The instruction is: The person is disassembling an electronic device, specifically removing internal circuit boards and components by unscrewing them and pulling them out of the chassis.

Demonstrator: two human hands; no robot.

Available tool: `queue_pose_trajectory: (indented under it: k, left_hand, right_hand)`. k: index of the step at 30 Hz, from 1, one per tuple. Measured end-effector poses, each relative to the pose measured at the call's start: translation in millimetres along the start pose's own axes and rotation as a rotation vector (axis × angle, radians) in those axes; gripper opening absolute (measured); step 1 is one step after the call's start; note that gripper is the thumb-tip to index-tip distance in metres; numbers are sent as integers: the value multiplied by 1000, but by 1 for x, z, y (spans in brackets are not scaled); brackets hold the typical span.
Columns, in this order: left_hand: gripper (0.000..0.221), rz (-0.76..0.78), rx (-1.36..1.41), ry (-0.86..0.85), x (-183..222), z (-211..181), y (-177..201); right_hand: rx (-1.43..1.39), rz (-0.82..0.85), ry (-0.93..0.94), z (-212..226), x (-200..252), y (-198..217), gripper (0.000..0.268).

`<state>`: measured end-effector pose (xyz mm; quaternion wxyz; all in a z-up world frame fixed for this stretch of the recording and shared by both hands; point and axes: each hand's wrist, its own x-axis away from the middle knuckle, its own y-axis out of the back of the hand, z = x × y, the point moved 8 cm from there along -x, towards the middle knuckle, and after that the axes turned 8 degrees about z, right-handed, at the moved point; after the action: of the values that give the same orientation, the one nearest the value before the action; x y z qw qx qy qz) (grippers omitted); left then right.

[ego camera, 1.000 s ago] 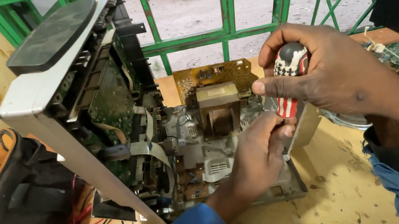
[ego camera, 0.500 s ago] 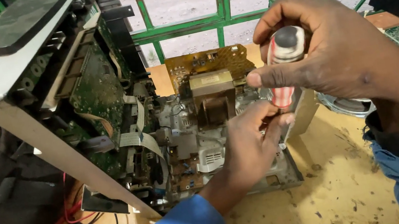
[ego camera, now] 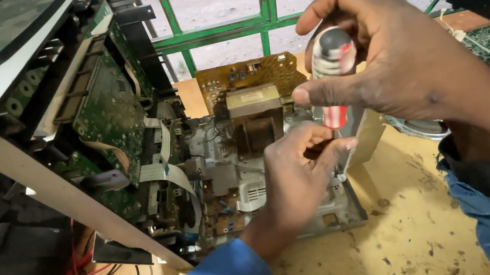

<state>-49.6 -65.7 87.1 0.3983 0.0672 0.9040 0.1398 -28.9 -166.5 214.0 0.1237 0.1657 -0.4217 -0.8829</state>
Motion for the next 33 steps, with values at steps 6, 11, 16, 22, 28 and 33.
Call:
queue_pose_trajectory:
  k: [6,11,16,22,28,33]
  left_hand:
    - [55,74,-101,-89,3,-3,-7]
    - [43,20,46,-63,1,-4,-2]
    - [44,95,-64,-118,0,-15,-2]
    - [16,-15,59,-19,1,-3,4]
    - [53,97,-73,-51,3,-1,-2]
    - [40,9,85,7,0,5,5]
  right_hand:
    - [16,-12,104,0,-1,-1,58]
    - [-4,12,96,3,1,-1,58]
    - [-12,26,105,2,0,-4,55]
    - [16,22,-19,3,2,-2,57]
    - [-42,49,10,4,-2,-14,57]
    - [54,30,-79,4,-2,-12,56]
